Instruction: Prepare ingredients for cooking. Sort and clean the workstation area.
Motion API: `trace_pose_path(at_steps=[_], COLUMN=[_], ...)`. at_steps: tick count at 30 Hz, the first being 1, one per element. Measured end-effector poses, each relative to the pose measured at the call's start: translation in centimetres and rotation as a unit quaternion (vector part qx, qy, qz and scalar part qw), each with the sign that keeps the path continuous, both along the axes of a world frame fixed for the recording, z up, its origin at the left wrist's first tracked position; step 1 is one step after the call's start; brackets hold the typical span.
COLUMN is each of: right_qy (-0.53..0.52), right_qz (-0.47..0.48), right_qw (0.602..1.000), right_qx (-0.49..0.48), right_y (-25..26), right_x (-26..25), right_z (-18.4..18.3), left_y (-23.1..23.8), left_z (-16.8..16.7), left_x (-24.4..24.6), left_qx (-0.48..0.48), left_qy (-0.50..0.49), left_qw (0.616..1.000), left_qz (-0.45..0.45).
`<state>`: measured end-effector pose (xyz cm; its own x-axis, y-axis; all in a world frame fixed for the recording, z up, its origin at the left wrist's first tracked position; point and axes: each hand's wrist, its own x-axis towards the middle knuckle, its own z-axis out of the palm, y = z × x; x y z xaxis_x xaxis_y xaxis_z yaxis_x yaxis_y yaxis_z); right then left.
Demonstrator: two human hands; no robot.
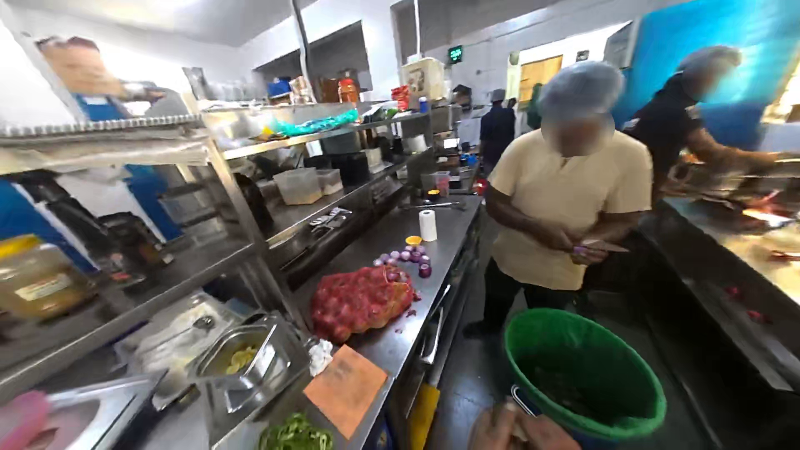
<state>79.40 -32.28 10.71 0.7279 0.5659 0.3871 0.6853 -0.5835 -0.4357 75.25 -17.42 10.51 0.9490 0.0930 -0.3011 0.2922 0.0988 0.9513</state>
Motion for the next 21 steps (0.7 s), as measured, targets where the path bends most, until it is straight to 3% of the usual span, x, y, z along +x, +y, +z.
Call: trace_pose_path(at_steps=[4,6,10,14,16,19,21], right_qy=[0.01,0.037,0.088,0.229,0.237,0.244,0.204], right_qz=[-0.056,-0.074,-0.137,-0.17,-0.234,-0.335,-0.349], right_qw=[0.998,0.995,0.971,0.904,0.901,0.909,0.912], right_qx=[0.032,0.061,0.172,0.318,0.277,0.056,0.072], right_y=[-5.1,-7.0,-9.6,-11.6,-13.1,-14.2,-12.9], right_x=[4.7,6.9,10.7,17.2,22.1,28.3,29.7], right_z=[-1.5,-2.1,-2.7,-1.9,-2.5,-3.3,-2.2], left_y=[-4.5,-5.6,-6.1,-4.4,-3.9,-3.9,-4.2], left_z=[1.7,1.0,-0.4,-4.0,-5.2,-5.1,-4.7], left_x=[5.7,9.1,15.0,23.0,27.3,32.3,35.2], left_qx=[-0.004,-0.023,-0.135,-0.239,-0.252,-0.278,-0.284], left_qy=[0.047,0.052,0.08,0.069,0.051,0.045,0.037], left_qw=[0.995,0.99,0.955,0.898,0.896,0.903,0.905], left_qz=[-0.084,-0.126,-0.253,-0.362,-0.361,-0.325,-0.313])
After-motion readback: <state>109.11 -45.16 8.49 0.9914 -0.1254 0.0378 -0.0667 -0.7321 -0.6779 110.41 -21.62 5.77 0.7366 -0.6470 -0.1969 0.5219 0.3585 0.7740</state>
